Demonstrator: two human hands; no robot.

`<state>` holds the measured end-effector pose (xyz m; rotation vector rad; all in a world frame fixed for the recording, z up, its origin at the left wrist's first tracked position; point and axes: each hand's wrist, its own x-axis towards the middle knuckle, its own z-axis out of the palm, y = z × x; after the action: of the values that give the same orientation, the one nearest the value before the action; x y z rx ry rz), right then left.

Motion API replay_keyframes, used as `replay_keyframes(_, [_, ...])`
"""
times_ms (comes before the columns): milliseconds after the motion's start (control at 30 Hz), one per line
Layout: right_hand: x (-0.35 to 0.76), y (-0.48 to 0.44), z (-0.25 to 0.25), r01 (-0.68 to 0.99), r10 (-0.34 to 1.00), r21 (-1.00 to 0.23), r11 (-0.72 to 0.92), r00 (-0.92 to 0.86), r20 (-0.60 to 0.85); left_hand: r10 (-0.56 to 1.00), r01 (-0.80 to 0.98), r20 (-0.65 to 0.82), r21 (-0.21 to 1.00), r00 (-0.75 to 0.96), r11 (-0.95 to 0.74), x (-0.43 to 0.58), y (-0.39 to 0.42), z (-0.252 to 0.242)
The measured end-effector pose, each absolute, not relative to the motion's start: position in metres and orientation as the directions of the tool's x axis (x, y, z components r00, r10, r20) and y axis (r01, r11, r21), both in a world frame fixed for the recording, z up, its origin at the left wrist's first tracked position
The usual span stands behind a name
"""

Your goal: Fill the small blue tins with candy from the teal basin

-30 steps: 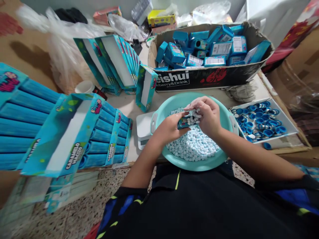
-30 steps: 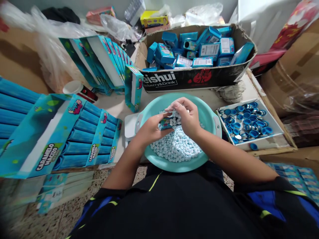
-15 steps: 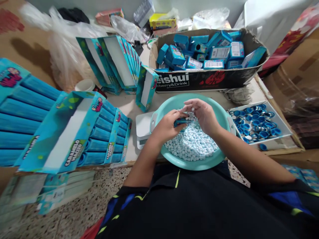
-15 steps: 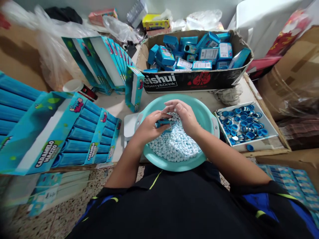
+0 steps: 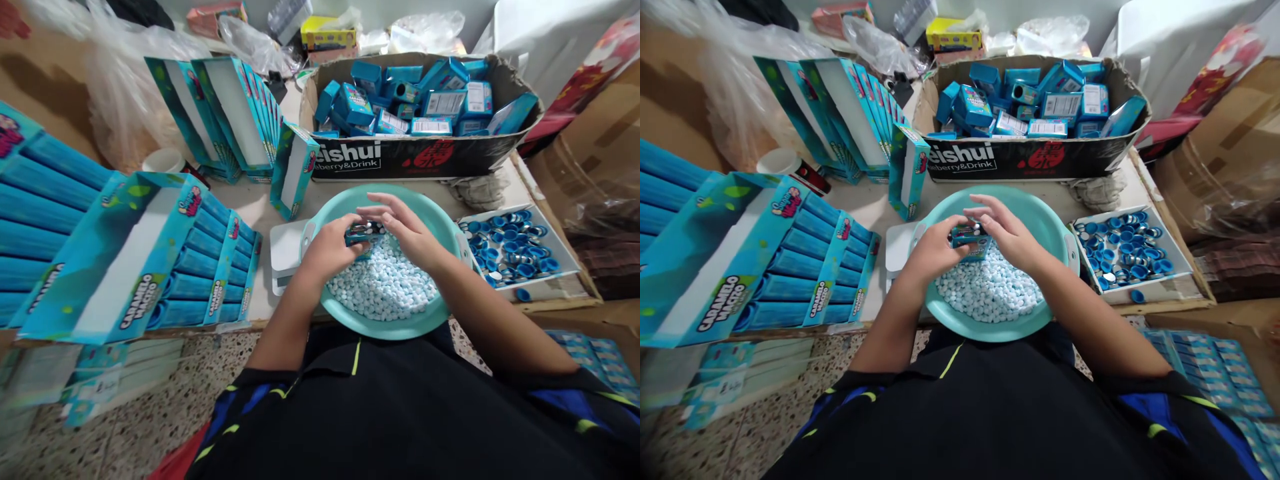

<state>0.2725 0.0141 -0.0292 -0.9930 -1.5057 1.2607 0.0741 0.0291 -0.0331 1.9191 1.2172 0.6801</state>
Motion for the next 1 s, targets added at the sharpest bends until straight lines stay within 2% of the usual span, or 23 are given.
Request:
replay_keyframes(100, [0.271, 0.011, -0.026, -0.003, 0.918, -0.989, 0.147, -0.373, 0.137, 0.888, 0.503, 0.091, 0.796, 0.450, -0.337, 0.075, 0.031, -0.036])
replay_keyframes(233, [0.271, 0.011, -0.024, 0.012, 0.887, -0.978, 0.208, -0.423, 0.183, 0.879, 0.491, 0.111, 0.794, 0.463, -0.359, 0.074, 0.030, -0.034])
replay_keyframes(333, [0.277, 0.014, -0.025, 0.092, 0.876, -0.961, 0.260, -0.441, 0.195, 0.885, 0.497, 0.098, 0.797, 0.455, -0.344, 0.073, 0.029, -0.034])
replay_keyframes(567, [0.283, 0.013, -0.034, 0.343, 0.833, -0.879, 0.331, -0.543, 0.102, 0.879, 0.476, 0.137, 0.797, 0.456, -0.371, 0.074, 0.031, -0.038])
replay_keyframes(700, [0.279, 0.009, -0.036, 0.400, 0.813, -0.817, 0.416, -0.566, 0.138, 0.931, 0.520, 0.124, 0.801, 0.344, -0.298, 0.073, 0.032, -0.038])
replay_keyframes(800, [0.278, 0.007, -0.035, 0.388, 0.825, -0.819, 0.423, -0.539, 0.171, 0.962, 0.547, 0.087, 0.808, 0.257, -0.220, 0.072, 0.033, -0.039])
replay_keyframes(1000, [0.274, 0.009, -0.034, 0.401, 0.832, -0.804, 0.438, -0.519, 0.195, 0.948, 0.483, 0.103, 0.841, 0.301, -0.245, 0.073, 0.027, -0.036])
